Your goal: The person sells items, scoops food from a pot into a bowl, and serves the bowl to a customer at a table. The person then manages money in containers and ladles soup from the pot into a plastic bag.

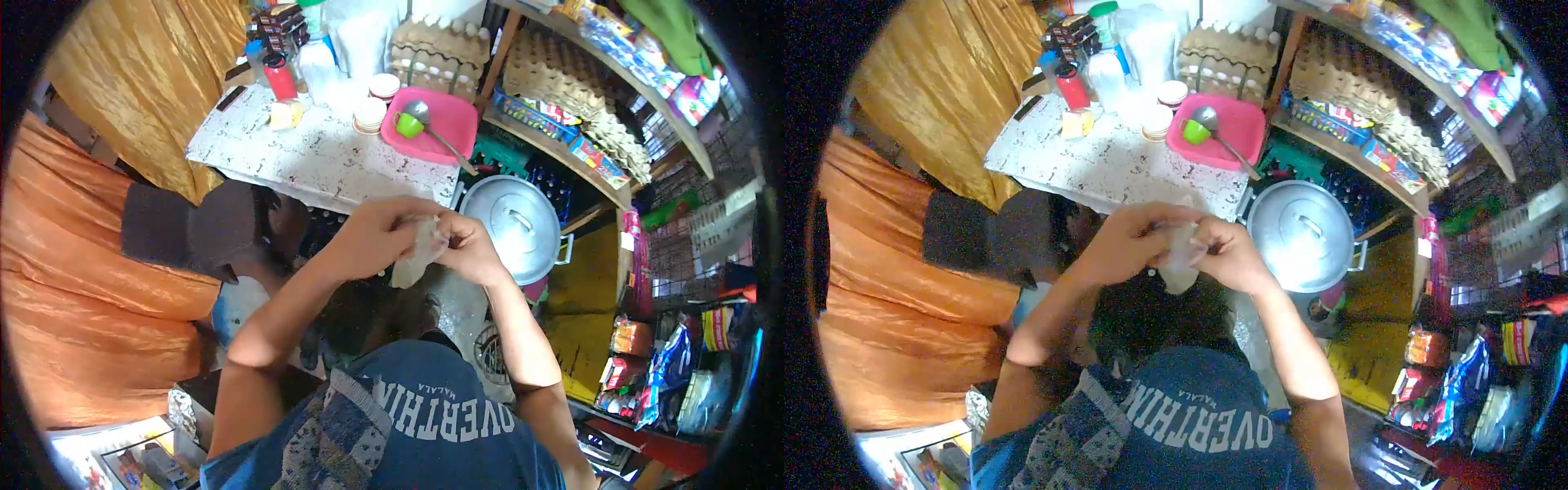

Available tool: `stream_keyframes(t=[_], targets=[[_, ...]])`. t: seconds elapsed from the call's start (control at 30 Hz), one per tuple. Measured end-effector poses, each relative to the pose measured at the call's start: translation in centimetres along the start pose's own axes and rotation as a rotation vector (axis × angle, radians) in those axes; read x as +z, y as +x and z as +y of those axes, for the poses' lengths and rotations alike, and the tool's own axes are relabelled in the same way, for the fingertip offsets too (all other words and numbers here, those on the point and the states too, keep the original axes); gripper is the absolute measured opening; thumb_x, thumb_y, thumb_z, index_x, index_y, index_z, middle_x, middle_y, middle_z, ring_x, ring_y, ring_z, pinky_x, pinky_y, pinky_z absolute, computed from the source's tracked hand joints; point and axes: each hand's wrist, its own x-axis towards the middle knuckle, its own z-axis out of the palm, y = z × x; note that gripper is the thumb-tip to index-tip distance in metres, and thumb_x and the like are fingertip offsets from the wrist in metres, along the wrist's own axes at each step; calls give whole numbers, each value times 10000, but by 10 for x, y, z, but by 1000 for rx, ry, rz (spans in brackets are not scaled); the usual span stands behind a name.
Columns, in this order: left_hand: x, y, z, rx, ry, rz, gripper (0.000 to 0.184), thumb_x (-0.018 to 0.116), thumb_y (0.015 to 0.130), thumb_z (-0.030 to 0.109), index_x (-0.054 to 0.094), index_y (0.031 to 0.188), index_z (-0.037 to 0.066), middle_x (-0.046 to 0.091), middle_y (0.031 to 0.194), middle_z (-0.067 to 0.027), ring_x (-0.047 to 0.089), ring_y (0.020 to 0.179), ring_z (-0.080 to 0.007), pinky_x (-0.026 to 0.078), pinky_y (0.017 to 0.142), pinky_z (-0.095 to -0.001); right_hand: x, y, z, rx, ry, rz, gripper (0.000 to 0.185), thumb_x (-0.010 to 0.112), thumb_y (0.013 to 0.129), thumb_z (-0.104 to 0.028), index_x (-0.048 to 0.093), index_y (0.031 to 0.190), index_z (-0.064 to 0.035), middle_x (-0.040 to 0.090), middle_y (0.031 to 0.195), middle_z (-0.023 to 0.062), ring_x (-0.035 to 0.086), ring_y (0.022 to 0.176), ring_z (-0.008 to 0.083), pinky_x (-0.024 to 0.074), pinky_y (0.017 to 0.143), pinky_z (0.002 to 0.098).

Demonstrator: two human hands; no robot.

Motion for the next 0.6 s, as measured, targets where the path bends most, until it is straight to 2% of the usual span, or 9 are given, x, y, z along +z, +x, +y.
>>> stream_keyframes(t=[0.03,0.07,0.2,0.3,0.33,0.37,0.43,0.53,0.6], targets=[[7,9,-1,88,-4,-38,354,535,860,61,554,1205,-18,610,842,-40,531,627,-68,421,526,-225,1,-5,-8,96,16,-62,183,706,750,5,541,767,-72,612,787,-21,579,779,72,452,678,246],[10,16,2,173,-8,-78,356,554,859,80,543,1203,-8,605,788,-25,541,594,-88,422,514,-237,6,-8,-14,41,-85,18,187,679,740,30,528,770,-76,580,727,-34,562,677,67,435,594,228],[13,27,18,280,51,-154,391,585,839,84,515,1215,-2,599,755,-34,575,613,-106,447,531,-246,-5,-21,-57,123,-16,180,208,603,727,89,506,806,-78,561,696,-17,516,589,57,384,496,213],[10,32,16,357,-13,-95,598,681,796,189,428,1310,19,559,1148,-117,588,961,-188,497,758,-307,-19,-41,-92,135,155,220,202,601,726,88,508,811,-70,566,695,-12,520,567,64,375,484,216],[20,42,0,728,300,-220,875,783,672,247,335,1385,11,504,1278,-160,568,1061,-217,462,886,-359,-24,-47,-101,144,163,229,193,594,730,87,504,815,-62,567,697,-4,520,550,68,363,464,214],[50,40,-5,755,187,-253,1024,855,578,296,316,1409,35,448,1369,-155,471,1213,-254,379,999,-388,-29,-54,-111,131,149,272,193,594,730,87,504,815,-62,567,697,-4,520,550,68,363,464,214],[98,42,-34,731,222,-377,922,851,609,290,386,1371,60,494,1311,-130,502,1164,-261,402,964,-387,-36,-64,-132,170,124,243,180,594,736,79,504,820,-53,565,699,1,519,545,64,360,457,209],[154,53,-33,630,212,-322,763,824,681,289,454,1311,72,527,1249,-113,511,1133,-236,405,949,-378,-51,-77,-147,85,50,285,160,593,744,71,512,829,-39,572,698,12,521,541,58,394,469,209],[179,63,-23,637,-10,-316,554,746,779,216,497,1258,94,548,1182,-117,517,1097,-208,407,945,-356,-65,-90,-152,40,49,322,154,592,746,69,516,832,-35,575,698,15,526,545,58,415,479,211]])
